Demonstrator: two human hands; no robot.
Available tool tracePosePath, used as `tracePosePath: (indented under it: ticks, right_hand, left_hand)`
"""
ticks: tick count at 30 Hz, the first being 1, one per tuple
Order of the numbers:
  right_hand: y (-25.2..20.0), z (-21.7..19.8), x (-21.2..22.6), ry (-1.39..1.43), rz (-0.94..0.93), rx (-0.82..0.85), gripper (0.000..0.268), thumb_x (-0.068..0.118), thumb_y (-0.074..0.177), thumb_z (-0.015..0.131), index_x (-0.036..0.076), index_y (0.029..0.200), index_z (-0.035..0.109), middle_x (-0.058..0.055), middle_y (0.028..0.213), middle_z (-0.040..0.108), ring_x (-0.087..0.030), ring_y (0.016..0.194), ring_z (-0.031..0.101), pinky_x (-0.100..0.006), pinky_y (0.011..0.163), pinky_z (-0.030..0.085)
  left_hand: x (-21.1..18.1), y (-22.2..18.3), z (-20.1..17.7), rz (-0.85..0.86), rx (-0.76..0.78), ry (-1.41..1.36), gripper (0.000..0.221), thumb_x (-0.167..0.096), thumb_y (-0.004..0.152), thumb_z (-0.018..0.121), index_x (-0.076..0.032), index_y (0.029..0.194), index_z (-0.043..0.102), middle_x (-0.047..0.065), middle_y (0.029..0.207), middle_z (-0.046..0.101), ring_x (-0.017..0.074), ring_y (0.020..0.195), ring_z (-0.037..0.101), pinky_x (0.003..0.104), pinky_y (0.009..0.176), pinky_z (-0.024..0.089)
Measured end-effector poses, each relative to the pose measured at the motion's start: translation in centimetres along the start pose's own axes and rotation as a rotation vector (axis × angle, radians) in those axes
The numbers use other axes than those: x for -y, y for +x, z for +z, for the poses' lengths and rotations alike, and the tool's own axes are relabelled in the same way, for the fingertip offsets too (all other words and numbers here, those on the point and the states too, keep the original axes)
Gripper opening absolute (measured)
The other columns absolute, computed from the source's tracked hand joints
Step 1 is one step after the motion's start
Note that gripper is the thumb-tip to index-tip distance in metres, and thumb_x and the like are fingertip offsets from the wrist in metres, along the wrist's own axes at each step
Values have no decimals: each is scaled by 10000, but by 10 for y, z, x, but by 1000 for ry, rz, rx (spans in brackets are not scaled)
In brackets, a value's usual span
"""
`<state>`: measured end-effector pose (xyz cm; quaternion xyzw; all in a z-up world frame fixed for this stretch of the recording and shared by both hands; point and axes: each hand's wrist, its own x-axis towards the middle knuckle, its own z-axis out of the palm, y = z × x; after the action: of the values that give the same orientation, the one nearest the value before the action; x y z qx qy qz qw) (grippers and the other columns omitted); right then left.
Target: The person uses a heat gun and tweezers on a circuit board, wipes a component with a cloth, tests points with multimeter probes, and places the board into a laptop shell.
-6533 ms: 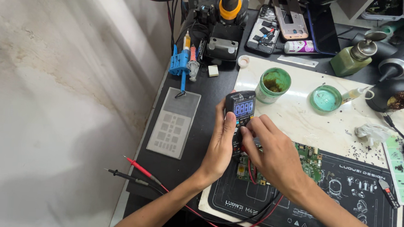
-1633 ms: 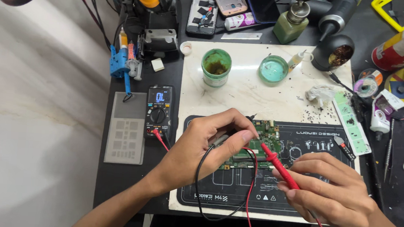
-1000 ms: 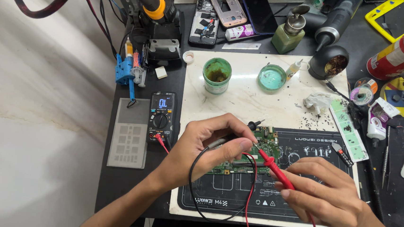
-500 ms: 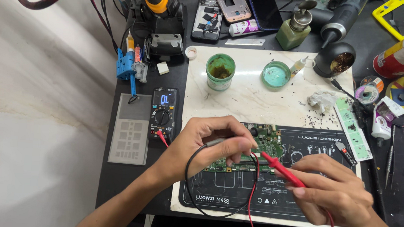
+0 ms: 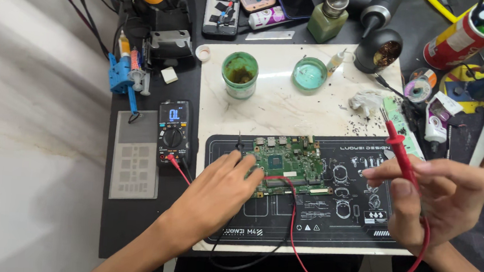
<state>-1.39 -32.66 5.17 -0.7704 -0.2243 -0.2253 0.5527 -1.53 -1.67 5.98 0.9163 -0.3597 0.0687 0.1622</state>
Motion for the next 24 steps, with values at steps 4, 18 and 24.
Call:
tracePosePath:
  ticks: [4,18,24]
  right_hand:
    - [10,5,-11,164,12,-39,312,214,1082,517,9,1273,379,-191,883,689,-239,774,744,-343,636,632]
    - [3,29,-56,213,473,102,362,154,1125,445,-21,1428,541,-160,1221,675,-120,847,659,-242,837,543]
    - [-4,43,-69,135,399,161,389,121,1053,548,-44,1403,523,-153,1152,708,-130,856,666,-240,805,543]
  left_hand:
    - [-9,-22,-16,-12,150,-188,187,-88,820,650,-28,996,648,167,1135,615,369,1107,588,451,932,476]
    - [6,21,-2,-99,-62,-675,401,185,801,551,-29,1114,682,132,1245,617,269,1183,662,369,887,553]
    - [19,58,32,-216,-168,-1322,379,31,1044,525,0,1422,549,141,1500,587,215,1188,699,331,1073,567]
